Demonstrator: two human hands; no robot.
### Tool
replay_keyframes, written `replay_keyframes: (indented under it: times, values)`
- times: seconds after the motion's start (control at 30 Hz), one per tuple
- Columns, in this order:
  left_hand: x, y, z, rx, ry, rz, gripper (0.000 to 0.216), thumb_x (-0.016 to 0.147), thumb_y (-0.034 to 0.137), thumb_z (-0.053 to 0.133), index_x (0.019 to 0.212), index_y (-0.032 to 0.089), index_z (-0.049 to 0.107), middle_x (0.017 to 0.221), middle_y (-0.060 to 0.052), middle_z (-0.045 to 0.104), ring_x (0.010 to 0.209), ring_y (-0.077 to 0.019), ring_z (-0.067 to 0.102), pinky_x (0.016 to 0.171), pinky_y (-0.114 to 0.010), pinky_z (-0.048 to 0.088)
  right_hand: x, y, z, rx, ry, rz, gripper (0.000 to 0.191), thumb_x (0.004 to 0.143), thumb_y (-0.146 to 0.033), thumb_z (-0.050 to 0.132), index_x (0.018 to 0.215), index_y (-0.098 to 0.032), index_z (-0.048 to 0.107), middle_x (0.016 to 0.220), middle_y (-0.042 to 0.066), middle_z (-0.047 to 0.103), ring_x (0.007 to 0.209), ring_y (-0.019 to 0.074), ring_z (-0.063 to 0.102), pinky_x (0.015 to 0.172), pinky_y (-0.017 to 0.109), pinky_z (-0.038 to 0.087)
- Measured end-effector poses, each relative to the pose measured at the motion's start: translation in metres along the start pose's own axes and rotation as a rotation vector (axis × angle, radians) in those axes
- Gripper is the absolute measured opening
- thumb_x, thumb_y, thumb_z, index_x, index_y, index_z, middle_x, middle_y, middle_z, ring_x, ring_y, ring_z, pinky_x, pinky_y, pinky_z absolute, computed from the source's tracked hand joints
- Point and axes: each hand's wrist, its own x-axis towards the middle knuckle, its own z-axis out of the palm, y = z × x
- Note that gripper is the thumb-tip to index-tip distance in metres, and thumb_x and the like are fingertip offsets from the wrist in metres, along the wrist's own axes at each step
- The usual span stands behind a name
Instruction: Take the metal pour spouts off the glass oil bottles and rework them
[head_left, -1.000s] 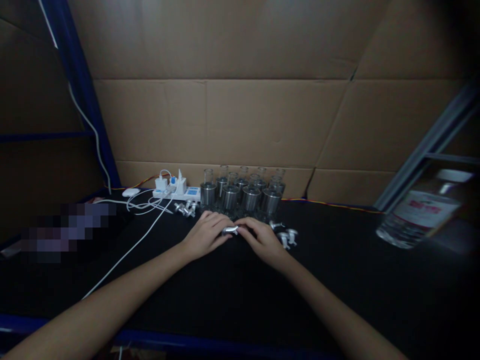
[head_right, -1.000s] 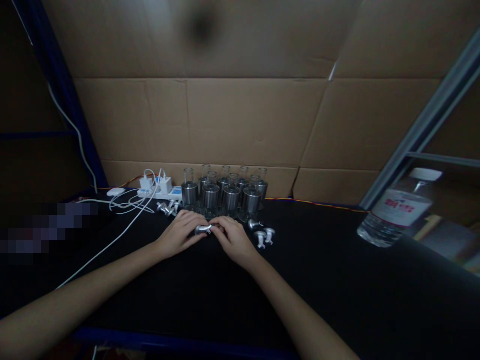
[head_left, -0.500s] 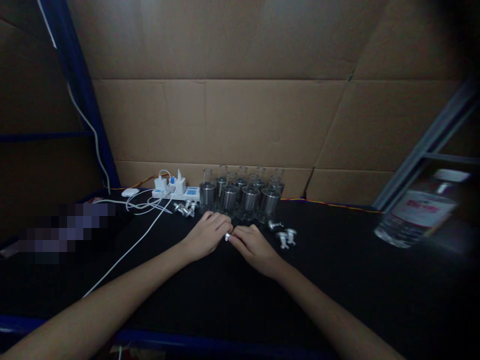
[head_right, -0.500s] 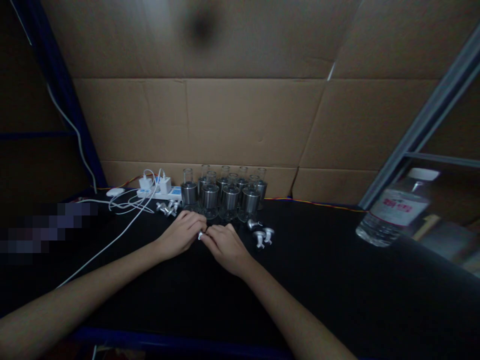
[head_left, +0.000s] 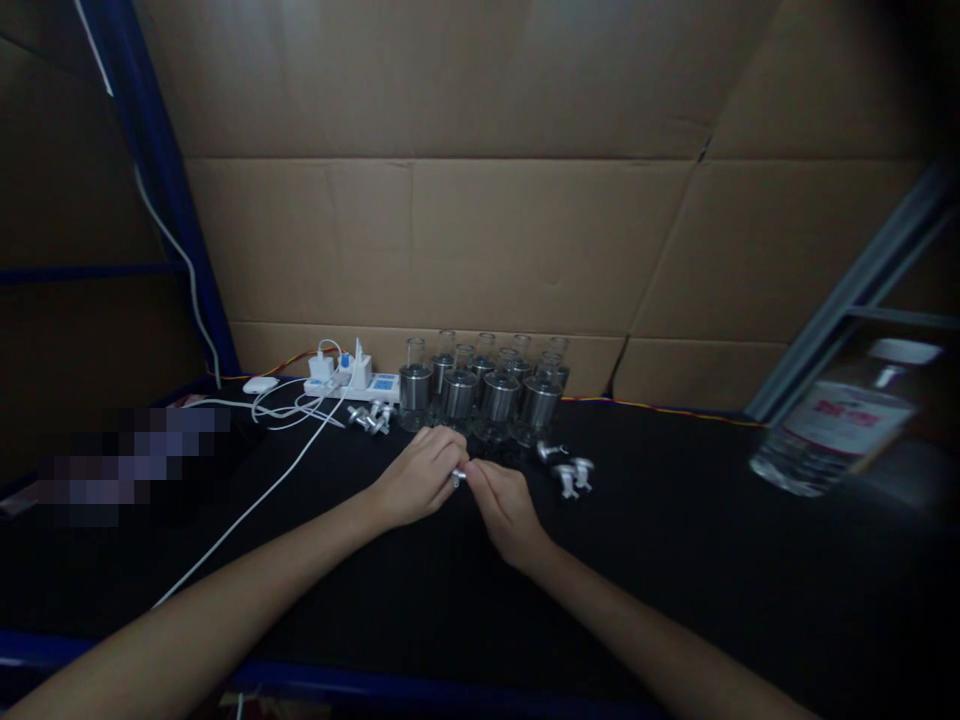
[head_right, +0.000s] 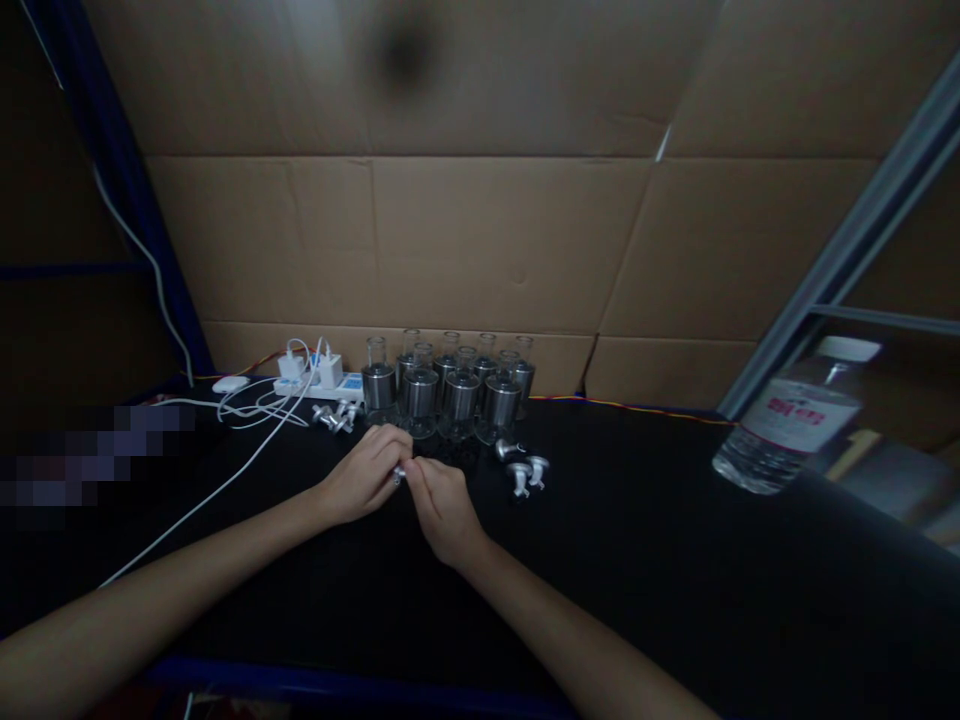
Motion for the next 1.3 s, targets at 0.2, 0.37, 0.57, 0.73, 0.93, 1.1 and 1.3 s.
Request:
replay_keyframes:
  times: [0.2, 0.37, 0.57, 0.73, 0.93, 1.1, 1.3]
  values:
    - [-0.004, -0.009, -0.002, 0.016, 0.066, -0.030, 0.007, 0.075, 0.010, 0.037, 0.077, 0.016, 0.041, 0.084, -0.006, 0.047, 0.080, -0.0174, 0.042, 0.071, -0.031, 0.035, 0.000, 0.016, 0.002, 0.248, 0.146, 0.241, 0.039, 0.084, -0.038, 0.028, 0.051, -0.020, 0.030, 0.042, -0.006, 0.028, 0.039, 0.0072, 0.030, 0.040, 0.022, 0.025]
    - [-0.007, -0.021, -0.002, -0.069, 0.210, -0.233, 0.013, 0.071, 0.005, 0.037, 0.076, 0.017, 0.040, 0.083, -0.005, 0.045, 0.081, -0.0167, 0.043, 0.074, -0.030, 0.035, 0.009, 0.030, -0.015, 0.050, 0.266, 0.225, 0.033, 0.084, -0.036, 0.032, 0.056, -0.019, 0.037, 0.050, -0.004, 0.034, 0.047, 0.0087, 0.035, 0.045, 0.022, 0.028]
    - [-0.007, -0.024, 0.000, -0.079, 0.236, -0.313, 0.016, 0.070, 0.005, 0.038, 0.081, 0.017, 0.043, 0.086, -0.005, 0.047, 0.082, -0.0168, 0.044, 0.073, -0.029, 0.035, 0.016, 0.031, -0.028, -0.282, 0.244, 0.036, 0.014, 0.080, -0.026, 0.042, 0.077, -0.018, 0.053, 0.074, 0.003, 0.049, 0.072, 0.0149, 0.047, 0.065, 0.028, 0.037]
    - [-0.007, -0.022, 0.000, -0.045, 0.179, -0.294, 0.016, 0.071, 0.006, 0.040, 0.082, 0.017, 0.044, 0.085, -0.004, 0.049, 0.084, -0.0168, 0.045, 0.075, -0.030, 0.034, 0.013, 0.036, -0.022, -0.523, 0.051, -0.064, 0.013, 0.075, -0.025, 0.052, 0.084, -0.024, 0.061, 0.092, 0.005, 0.050, 0.088, 0.0201, 0.044, 0.072, 0.034, 0.037]
    - [-0.007, -0.020, -0.002, -0.027, 0.157, -0.293, 0.015, 0.072, 0.008, 0.040, 0.083, 0.017, 0.045, 0.086, -0.004, 0.049, 0.085, -0.0171, 0.046, 0.075, -0.030, 0.034, 0.011, 0.038, -0.018, -0.691, -0.062, -0.079, 0.017, 0.073, -0.021, 0.053, 0.088, -0.026, 0.061, 0.109, 0.007, 0.046, 0.102, 0.0235, 0.038, 0.076, 0.037, 0.034]
    - [-0.006, -0.019, -0.002, -0.031, 0.153, -0.287, 0.017, 0.071, 0.007, 0.039, 0.083, 0.017, 0.045, 0.086, -0.004, 0.050, 0.084, -0.0174, 0.046, 0.075, -0.030, 0.035, 0.009, 0.041, -0.017, -0.705, -0.071, -0.095, 0.018, 0.074, -0.021, 0.053, 0.090, -0.025, 0.061, 0.111, 0.007, 0.045, 0.103, 0.0243, 0.037, 0.076, 0.038, 0.034]
    - [-0.007, -0.020, 0.000, -0.081, 0.163, -0.292, 0.023, 0.069, 0.006, 0.040, 0.089, 0.016, 0.041, 0.092, -0.006, 0.047, 0.088, -0.0181, 0.045, 0.077, -0.032, 0.036, 0.011, 0.037, -0.019, -0.655, -0.030, -0.092, 0.020, 0.078, -0.021, 0.046, 0.093, -0.024, 0.059, 0.107, 0.008, 0.047, 0.100, 0.0240, 0.040, 0.075, 0.039, 0.035]
